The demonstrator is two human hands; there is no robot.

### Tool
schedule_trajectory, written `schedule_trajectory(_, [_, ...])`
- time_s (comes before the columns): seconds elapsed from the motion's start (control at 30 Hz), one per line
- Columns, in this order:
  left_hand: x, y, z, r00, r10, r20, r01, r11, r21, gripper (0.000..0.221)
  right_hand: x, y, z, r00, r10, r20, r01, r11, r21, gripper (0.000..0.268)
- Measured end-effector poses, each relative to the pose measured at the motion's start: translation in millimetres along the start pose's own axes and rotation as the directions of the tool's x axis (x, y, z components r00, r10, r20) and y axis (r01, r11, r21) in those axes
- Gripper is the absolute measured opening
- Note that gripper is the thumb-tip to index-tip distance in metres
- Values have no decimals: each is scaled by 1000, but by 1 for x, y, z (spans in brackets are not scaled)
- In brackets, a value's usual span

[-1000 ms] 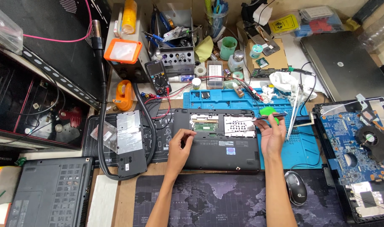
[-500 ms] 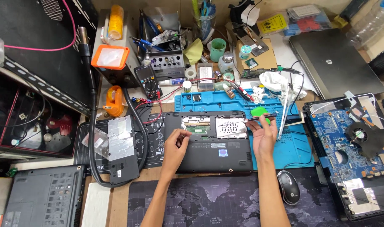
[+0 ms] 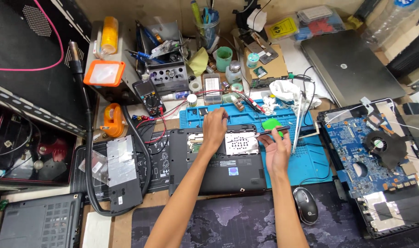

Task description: Disassembling a laptop by removing the back cover, internal plastic components, and the battery

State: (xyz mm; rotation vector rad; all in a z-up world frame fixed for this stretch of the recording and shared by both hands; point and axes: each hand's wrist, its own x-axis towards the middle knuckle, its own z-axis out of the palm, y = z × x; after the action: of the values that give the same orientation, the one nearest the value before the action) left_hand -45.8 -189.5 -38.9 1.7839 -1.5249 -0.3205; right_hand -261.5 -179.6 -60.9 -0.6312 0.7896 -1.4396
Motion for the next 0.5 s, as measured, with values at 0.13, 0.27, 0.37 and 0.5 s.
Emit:
schedule_trajectory(0.13, [-3,0,-3,999,-14,30,15,999,-45,11,0,-2,1,1000,1,-2,-1,1000,2,28])
schedule_trajectory(0.27, [-17,-4,-38,998,-42,48,47,994,-100,5,2,1,-3,1000,3,-2,-3,1000,13,28])
schedule_trajectory(0.37, [-36,-37,-65,999,-10,-51,10,1000,-7,8,2,-1,-1,1000,2,-10,-1,1000,14,28])
schedule_trajectory(0.5, [-71,-64,-108,989,-4,-149,19,995,101,26,6,5,-4,1000,6,-15,-6,1000,2,28])
